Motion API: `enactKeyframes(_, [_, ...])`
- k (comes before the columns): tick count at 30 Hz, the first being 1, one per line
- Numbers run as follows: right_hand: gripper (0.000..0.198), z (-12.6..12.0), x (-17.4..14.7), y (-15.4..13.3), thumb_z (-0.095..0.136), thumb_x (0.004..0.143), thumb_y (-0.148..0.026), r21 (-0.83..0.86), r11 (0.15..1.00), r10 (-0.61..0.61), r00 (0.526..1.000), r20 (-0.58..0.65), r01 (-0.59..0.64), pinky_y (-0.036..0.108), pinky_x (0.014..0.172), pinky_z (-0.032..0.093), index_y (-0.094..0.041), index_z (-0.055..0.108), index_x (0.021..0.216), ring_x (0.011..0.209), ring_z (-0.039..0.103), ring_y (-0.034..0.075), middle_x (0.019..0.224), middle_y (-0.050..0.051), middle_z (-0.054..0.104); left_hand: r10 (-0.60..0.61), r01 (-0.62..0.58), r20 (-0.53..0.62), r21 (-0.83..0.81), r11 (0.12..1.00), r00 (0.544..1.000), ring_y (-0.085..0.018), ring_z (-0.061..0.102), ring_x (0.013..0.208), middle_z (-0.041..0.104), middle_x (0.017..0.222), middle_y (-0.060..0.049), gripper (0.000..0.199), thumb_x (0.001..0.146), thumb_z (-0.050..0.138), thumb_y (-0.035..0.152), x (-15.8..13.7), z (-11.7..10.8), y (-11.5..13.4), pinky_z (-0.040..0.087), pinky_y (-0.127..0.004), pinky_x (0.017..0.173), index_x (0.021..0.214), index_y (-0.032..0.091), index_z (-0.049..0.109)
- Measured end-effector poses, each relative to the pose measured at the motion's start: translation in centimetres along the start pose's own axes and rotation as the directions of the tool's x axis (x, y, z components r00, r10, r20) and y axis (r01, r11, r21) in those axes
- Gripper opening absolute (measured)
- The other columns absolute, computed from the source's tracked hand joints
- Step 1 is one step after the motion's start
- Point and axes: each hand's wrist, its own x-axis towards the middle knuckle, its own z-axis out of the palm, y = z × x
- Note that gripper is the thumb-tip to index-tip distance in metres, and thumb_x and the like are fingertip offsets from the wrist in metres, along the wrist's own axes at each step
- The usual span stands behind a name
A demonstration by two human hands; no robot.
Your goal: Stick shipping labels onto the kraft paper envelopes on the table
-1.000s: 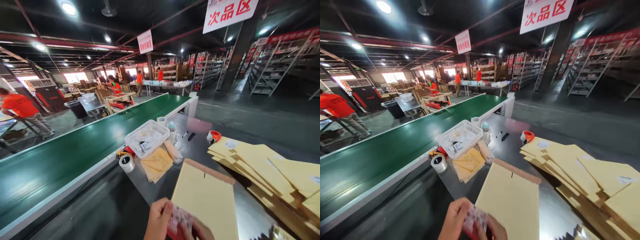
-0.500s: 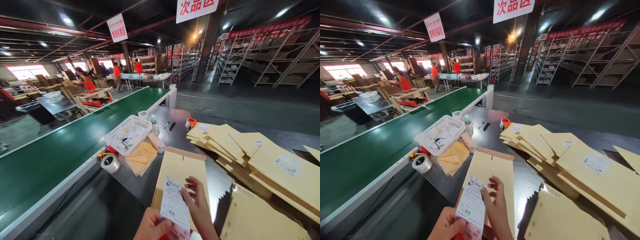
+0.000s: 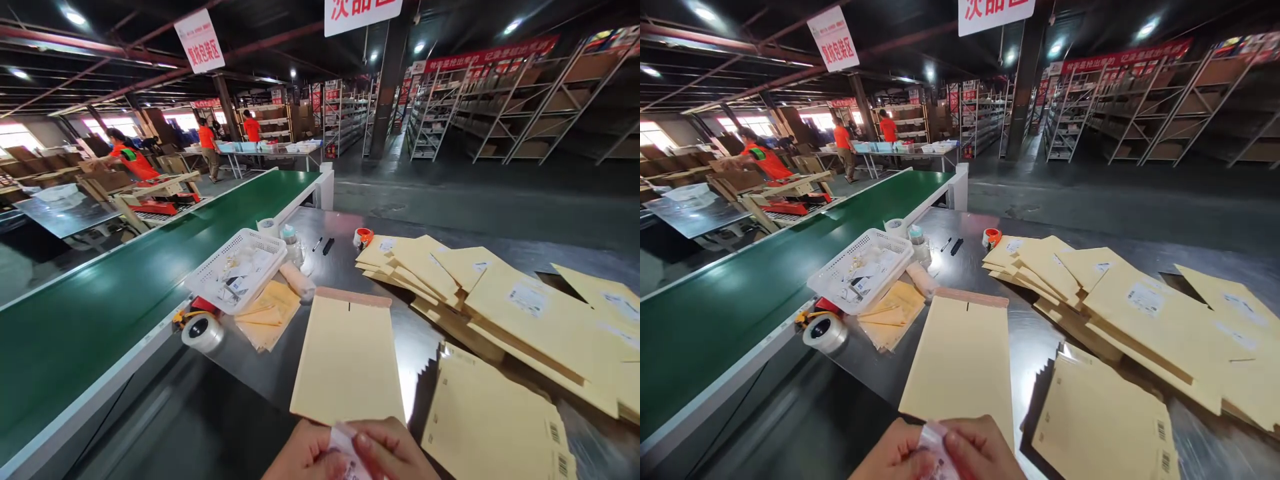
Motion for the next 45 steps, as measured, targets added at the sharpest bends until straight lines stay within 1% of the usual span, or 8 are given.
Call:
enactKeyframes(6, [0.051,-7.6,2.6,2.4,0.069,0.065,-0.068,0.292,0.954,0.206,0.854,-0.478,-0.067,0.019,0.033,0.033,-0.018,0.060,0.061,0.043,0.042,0.008,0.051,-0.005,0.051,-0.283,0.306,-0.119,0.320,0.896,0.952,-0.010,0.032,0.060,0.034,0.059,0.004,0.060,0.072,0.053,0.075,-4.6,-6.9,-4.6,0.022,-0.024,0.054,0.056,0.017,0.047])
enactKeyframes(10, [0.044,-8.7,2.2,2.2,0.067,0.073,-0.062,0.139,0.978,0.012,0.616,-0.788,0.159,0.036,0.080,0.061,-0.021,0.072,0.091,0.087,0.070,0.022,0.088,0.005,0.075,-0.206,0.290,-0.232,0.430,0.855,0.951,-0.013,0.044,0.061,0.049,0.058,0.001,0.058,0.081,0.046,0.067,-7.9,-9.3,-5.9,0.035,-0.024,0.060,0.060,0.016,0.063])
enactKeyframes(13, [0.034,-5.9,3.6,4.4,0.056,0.087,-0.048,-0.392,0.905,-0.396,0.670,-0.627,0.168,0.045,0.097,0.055,-0.026,0.072,0.106,0.111,0.065,0.026,0.116,0.008,0.072,-0.136,0.185,-0.134,0.489,0.853,0.982,-0.022,0.063,0.094,0.072,0.101,-0.006,0.033,0.085,0.053,0.043,-6.9,-8.2,-4.2,0.047,-0.031,0.088,0.078,0.020,0.075])
enactKeyframes(17, [0.028,-2.7,6.1,10.3,0.048,0.092,-0.027,-0.852,0.459,-0.721,0.666,-0.190,0.253,0.040,0.086,0.061,-0.024,0.074,0.101,0.107,0.067,0.025,0.112,0.010,0.073,-0.151,0.162,-0.083,0.751,0.640,0.985,-0.024,0.032,0.143,0.041,0.154,0.000,0.032,0.077,0.056,0.014,-1.9,-6.0,-2.7,0.014,-0.046,0.123,0.098,0.030,0.075])
enactKeyframes(23, [0.051,-2.2,5.1,14.8,0.049,0.081,-0.006,-0.992,0.086,-0.528,0.849,0.030,0.089,0.047,0.094,0.053,-0.026,0.060,0.126,0.125,0.055,0.029,0.137,0.006,0.058,-0.190,0.178,-0.097,0.864,0.471,0.977,-0.030,0.028,0.145,0.037,0.154,-0.008,0.017,0.079,0.066,0.022,2.1,-6.3,-5.0,0.020,-0.052,0.121,0.092,0.023,0.077])
enactKeyframes(30, [0.052,-3.8,12.4,9.6,0.048,0.088,-0.025,-0.991,0.128,-0.365,0.927,-0.085,-0.041,0.049,0.108,0.040,-0.009,0.047,0.138,0.135,0.044,0.031,0.147,0.015,0.045,-0.215,0.120,-0.028,0.896,0.427,0.976,-0.030,0.021,0.147,0.025,0.158,-0.006,0.017,0.075,0.069,0.022,2.1,-7.0,-6.4,0.025,-0.047,0.120,0.090,0.021,0.078])
enactKeyframes(39, [0.061,-1.7,9.0,16.1,0.054,0.081,-0.029,-0.932,-0.324,-0.619,0.708,0.341,0.165,0.050,0.106,0.041,-0.015,0.044,0.140,0.138,0.037,0.030,0.146,0.011,0.049,-0.240,0.233,-0.127,0.843,0.485,0.962,-0.031,0.024,0.146,0.033,0.155,-0.003,0.018,0.070,0.070,0.016,2.5,-6.7,-8.3,0.030,-0.046,0.118,0.084,0.024,0.079])
enactKeyframes(45, [0.063,-3.4,10.1,17.6,0.048,0.079,-0.008,-0.946,-0.282,-0.689,0.652,0.317,0.161,0.048,0.106,0.042,-0.019,0.045,0.140,0.136,0.041,0.028,0.144,0.009,0.052,-0.099,0.165,-0.132,0.740,0.653,0.986,-0.038,0.029,0.143,0.045,0.149,-0.005,0.017,0.070,0.074,0.037,3.1,-8.2,-9.3,0.017,-0.053,0.120,0.084,0.029,0.079])
